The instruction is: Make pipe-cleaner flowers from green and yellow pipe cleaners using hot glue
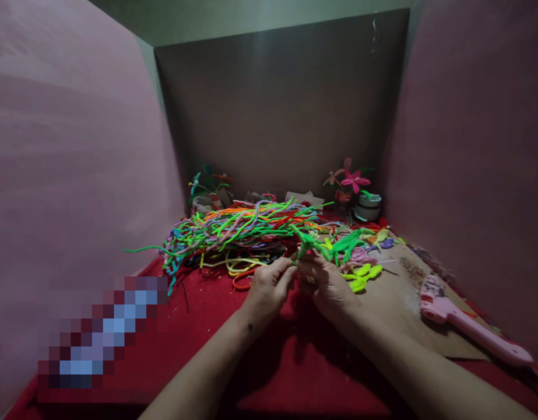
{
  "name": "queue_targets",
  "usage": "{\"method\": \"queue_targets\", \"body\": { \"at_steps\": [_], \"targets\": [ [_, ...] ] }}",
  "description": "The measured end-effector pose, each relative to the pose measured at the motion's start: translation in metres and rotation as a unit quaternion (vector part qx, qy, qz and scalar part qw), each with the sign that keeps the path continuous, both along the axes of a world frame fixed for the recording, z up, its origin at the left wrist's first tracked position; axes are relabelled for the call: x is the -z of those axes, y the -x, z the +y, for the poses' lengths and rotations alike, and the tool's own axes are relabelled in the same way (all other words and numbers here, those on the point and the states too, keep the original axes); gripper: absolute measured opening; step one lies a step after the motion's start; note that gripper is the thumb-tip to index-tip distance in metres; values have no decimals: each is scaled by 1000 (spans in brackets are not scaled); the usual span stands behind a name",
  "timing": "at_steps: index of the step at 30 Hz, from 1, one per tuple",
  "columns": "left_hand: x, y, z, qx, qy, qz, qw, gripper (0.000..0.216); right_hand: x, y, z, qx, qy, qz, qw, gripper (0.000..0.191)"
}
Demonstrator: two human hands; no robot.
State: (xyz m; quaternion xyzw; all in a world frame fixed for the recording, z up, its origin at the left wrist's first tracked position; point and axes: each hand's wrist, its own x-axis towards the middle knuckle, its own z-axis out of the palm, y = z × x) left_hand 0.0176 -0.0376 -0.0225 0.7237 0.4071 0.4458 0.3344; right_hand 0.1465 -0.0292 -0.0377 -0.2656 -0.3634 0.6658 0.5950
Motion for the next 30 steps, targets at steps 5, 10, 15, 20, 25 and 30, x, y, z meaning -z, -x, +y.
{"method": "queue_targets", "body": {
  "at_steps": [5, 10, 15, 20, 25, 30],
  "targets": [
    [12, 1, 3, -58, -227, 103, 967, 18, 2, 6, -3, 38, 11, 1, 999, 21],
    [9, 0, 2, -64, -118, 45, 990, 18, 1, 6, -4, 38, -32, -3, 999, 19],
    [2, -2, 0, 10, 117, -144, 983, 22, -2, 2, -5, 8, -41, -41, 998, 23],
    [-3, 1, -1, 103, 208, -242, 942, 24, 1, -3, -1, -8, -97, -56, 994, 15],
    [-10, 6, -3, 167, 303, -277, 897, 18, 4, -7, 4, -44, -122, -64, 989, 9],
    [-7, 10, -1, 262, 353, -310, 843, 16, 2, -12, 4, -99, -124, -79, 984, 11]
  ]
}}
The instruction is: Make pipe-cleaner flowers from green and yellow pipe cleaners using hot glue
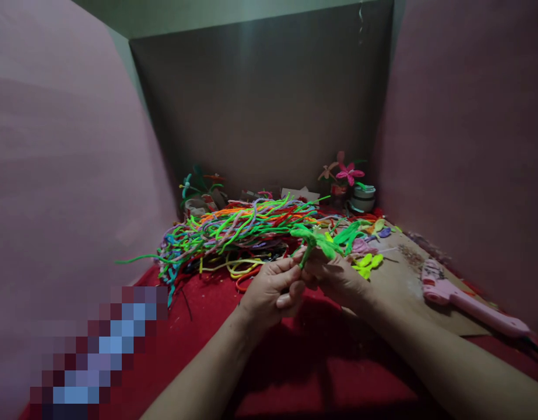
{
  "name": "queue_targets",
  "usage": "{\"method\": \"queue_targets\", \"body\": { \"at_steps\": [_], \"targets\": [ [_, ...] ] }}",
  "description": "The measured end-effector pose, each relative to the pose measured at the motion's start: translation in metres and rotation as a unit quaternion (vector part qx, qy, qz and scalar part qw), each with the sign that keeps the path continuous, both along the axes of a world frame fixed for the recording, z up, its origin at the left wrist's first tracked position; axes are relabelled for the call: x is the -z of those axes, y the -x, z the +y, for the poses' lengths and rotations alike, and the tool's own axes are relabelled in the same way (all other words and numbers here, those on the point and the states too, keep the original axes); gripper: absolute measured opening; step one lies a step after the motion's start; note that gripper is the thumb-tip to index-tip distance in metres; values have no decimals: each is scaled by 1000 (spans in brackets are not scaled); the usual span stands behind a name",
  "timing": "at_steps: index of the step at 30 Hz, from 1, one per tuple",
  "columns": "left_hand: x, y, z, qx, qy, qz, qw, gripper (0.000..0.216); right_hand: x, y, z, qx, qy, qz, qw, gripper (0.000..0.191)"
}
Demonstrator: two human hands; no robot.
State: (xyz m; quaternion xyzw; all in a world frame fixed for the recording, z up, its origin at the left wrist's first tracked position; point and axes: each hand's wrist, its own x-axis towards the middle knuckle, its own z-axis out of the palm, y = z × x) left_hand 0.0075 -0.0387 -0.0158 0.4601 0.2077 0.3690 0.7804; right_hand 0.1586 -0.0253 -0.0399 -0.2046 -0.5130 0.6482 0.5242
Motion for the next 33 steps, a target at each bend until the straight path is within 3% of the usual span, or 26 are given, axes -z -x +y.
{"method": "queue_targets", "body": {
  "at_steps": [5, 7, 9, 11, 15, 17, 18, 20, 24, 26, 33],
  "targets": [
    [-1, 1, 0, 15, 10, 3, 1000, 21, -1, 1, -1, 20, -8, 9, 1000, 14],
    [-3, 0, -1, -13, -29, 43, 999, 23, -1, 3, -2, 48, -7, 23, 999, 12],
    [-2, -3, -2, -86, -118, 123, 982, 25, 0, 5, -2, 76, 1, 35, 997, 12],
    [3, -5, -3, -185, -249, 222, 924, 21, 1, 7, -2, 100, 13, 45, 994, 12],
    [18, -7, -1, -314, -466, 328, 760, 12, 4, 10, -2, 138, 20, 53, 989, 11],
    [22, -7, 0, -334, -502, 333, 725, 13, 3, 11, -4, 142, 10, 44, 989, 11],
    [22, -7, 0, -338, -500, 333, 725, 14, 2, 11, -5, 144, 4, 36, 989, 12],
    [18, -8, -1, -343, -459, 326, 752, 18, -1, 12, -6, 152, -2, 26, 988, 17],
    [6, -12, -5, -305, -302, 257, 866, 21, -8, 10, -10, 141, 5, 8, 990, 21],
    [2, -13, -6, -281, -233, 212, 907, 21, -12, 9, -11, 125, -2, -10, 992, 23],
    [0, -11, 0, -209, -127, 108, 963, 29, -17, 0, -4, 104, -16, -74, 992, 21]
  ]
}}
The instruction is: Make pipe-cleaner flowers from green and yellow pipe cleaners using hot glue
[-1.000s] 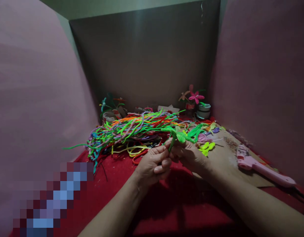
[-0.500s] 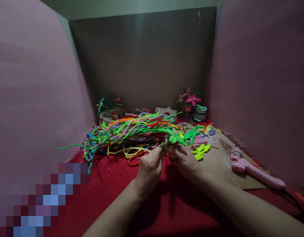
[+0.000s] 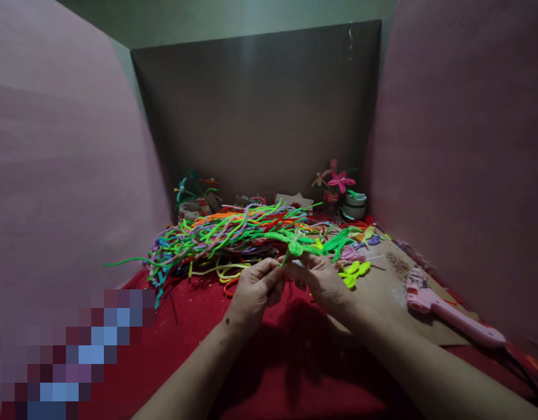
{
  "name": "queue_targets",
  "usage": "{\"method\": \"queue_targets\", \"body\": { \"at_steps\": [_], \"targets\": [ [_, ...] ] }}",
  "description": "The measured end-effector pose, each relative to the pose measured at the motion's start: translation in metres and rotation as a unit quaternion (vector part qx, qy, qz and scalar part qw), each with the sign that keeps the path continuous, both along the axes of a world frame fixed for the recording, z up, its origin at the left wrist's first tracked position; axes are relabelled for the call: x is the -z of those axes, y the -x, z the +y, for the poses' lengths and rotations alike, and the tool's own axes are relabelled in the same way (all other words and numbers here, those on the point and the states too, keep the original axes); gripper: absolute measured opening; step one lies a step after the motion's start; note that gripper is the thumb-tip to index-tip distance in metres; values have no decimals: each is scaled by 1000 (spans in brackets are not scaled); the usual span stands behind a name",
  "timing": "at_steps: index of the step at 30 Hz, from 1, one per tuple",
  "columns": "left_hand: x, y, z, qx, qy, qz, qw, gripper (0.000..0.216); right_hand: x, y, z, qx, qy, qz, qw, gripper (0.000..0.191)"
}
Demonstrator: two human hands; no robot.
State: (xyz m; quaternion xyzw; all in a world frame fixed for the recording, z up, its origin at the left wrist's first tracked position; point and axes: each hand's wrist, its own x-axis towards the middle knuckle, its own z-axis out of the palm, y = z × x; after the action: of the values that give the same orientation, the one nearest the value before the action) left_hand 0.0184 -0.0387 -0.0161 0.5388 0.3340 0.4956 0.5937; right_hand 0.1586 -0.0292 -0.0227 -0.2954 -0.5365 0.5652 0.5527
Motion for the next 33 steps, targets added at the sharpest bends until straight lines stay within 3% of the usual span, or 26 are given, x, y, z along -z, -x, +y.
{"method": "queue_targets", "body": {
  "at_steps": [7, 11, 15, 20, 24, 30, 33],
  "targets": [
    [0, 3, 1, 131, 99, -118, 979, 17, 3, -7, 8, -84, -15, -5, 996, 19],
    [-1, 5, 1, 165, 126, -123, 971, 12, 8, -3, 5, -74, -21, 44, 996, 14],
    [-2, 3, 1, 120, 89, -33, 988, 19, 11, -2, 0, -3, -4, 43, 999, 9],
    [-1, -2, -3, 28, -54, 122, 991, 26, 7, -3, -8, 51, -14, 8, 999, 10],
    [-3, -3, -7, -9, -71, 116, 991, 17, 3, 0, -13, 55, -8, 30, 998, 12],
    [-4, -2, -6, 10, -95, 122, 988, 16, -1, 0, -18, 107, -70, 14, 992, 11],
    [-5, -1, -5, -65, -150, 131, 978, 12, -2, 1, -21, 146, -94, 5, 985, 10]
  ]
}}
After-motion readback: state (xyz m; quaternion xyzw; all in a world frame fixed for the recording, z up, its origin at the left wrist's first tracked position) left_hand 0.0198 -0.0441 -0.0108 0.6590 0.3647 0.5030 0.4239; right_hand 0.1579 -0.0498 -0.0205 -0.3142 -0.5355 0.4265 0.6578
